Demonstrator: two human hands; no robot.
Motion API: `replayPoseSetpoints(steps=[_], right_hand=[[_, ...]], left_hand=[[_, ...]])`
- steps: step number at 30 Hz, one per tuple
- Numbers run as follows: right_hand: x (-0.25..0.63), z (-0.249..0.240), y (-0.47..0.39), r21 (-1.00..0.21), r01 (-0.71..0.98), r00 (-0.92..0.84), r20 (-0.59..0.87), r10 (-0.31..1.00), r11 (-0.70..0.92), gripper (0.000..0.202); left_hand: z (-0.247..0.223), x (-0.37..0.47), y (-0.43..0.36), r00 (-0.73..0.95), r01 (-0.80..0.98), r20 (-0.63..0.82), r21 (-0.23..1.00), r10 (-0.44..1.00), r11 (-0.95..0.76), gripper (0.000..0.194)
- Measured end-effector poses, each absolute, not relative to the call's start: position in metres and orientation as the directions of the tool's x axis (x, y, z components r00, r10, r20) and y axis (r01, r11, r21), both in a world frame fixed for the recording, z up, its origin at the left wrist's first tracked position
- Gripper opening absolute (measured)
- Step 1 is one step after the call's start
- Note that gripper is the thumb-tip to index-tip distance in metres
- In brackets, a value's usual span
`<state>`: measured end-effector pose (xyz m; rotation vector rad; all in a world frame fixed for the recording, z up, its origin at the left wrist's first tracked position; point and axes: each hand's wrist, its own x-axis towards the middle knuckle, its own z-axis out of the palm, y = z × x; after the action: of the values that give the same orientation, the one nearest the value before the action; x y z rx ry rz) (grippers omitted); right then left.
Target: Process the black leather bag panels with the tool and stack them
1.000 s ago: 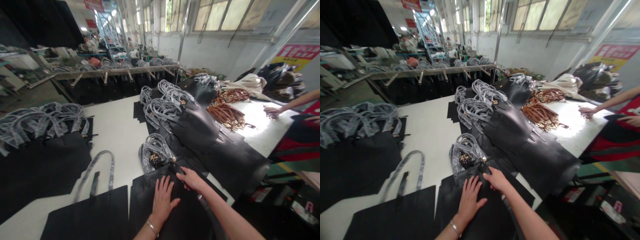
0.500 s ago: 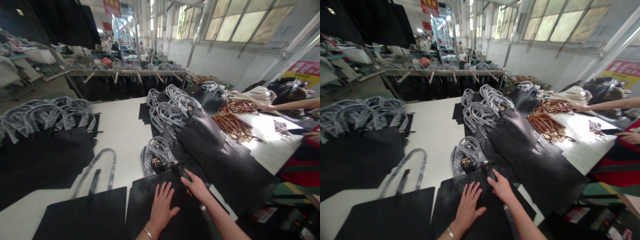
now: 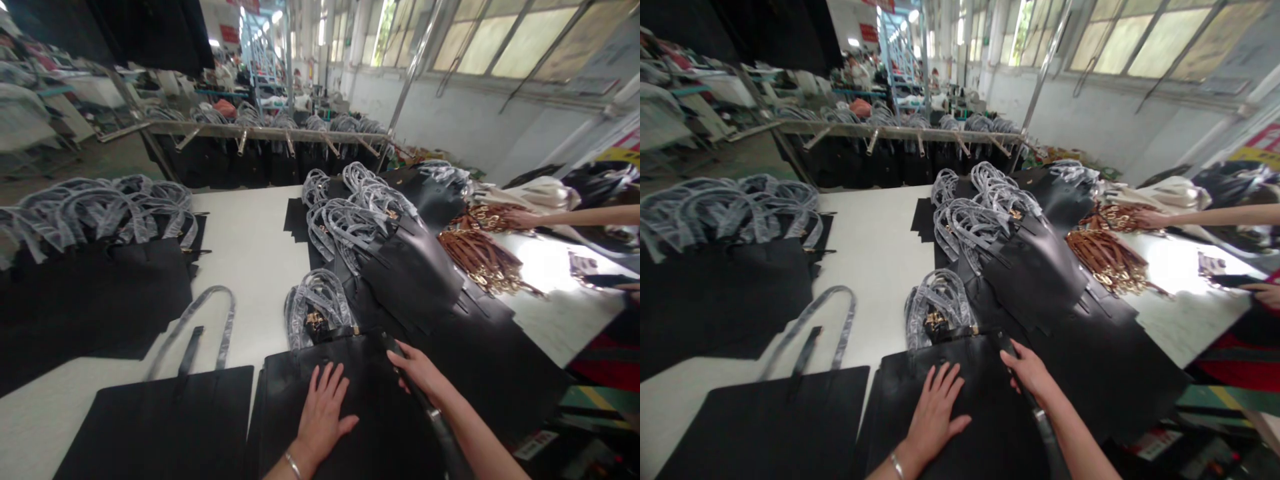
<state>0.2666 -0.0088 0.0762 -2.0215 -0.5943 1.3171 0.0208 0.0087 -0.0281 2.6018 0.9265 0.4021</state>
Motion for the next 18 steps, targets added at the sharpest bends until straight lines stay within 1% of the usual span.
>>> replayPoseSetpoints(steps=[4,9,12,15,18], right_hand=[[0.264,0.075,-0.011,-0.700,0.067,0.411,-0.630,0.659,-0.711,0.055],[0.252,0.068,-0.002,-0.710,0.180,0.501,-0.529,0.685,-0.681,0.062],[0.242,0.074,-0.017,-0.703,0.246,0.506,-0.494,0.707,-0.667,0.068],[0.227,0.080,-0.035,-0.673,0.308,0.395,-0.552,0.734,-0.672,0.069],[0.205,0.076,-0.035,-0.665,0.335,0.252,-0.619,0.744,-0.667,0.067]], left_hand=[[-0.028,0.021,0.010,0.752,0.544,0.153,0.404,0.641,-0.735,0.063],[-0.026,0.021,0.010,0.742,0.554,0.164,0.396,0.650,-0.732,0.065],[-0.028,0.021,0.008,0.740,0.543,0.191,0.396,0.645,-0.741,0.065],[-0.033,0.021,0.003,0.744,0.502,0.233,0.423,0.626,-0.755,0.054],[-0.037,0.021,-0.001,0.785,0.428,0.255,0.436,0.565,-0.792,0.030]])
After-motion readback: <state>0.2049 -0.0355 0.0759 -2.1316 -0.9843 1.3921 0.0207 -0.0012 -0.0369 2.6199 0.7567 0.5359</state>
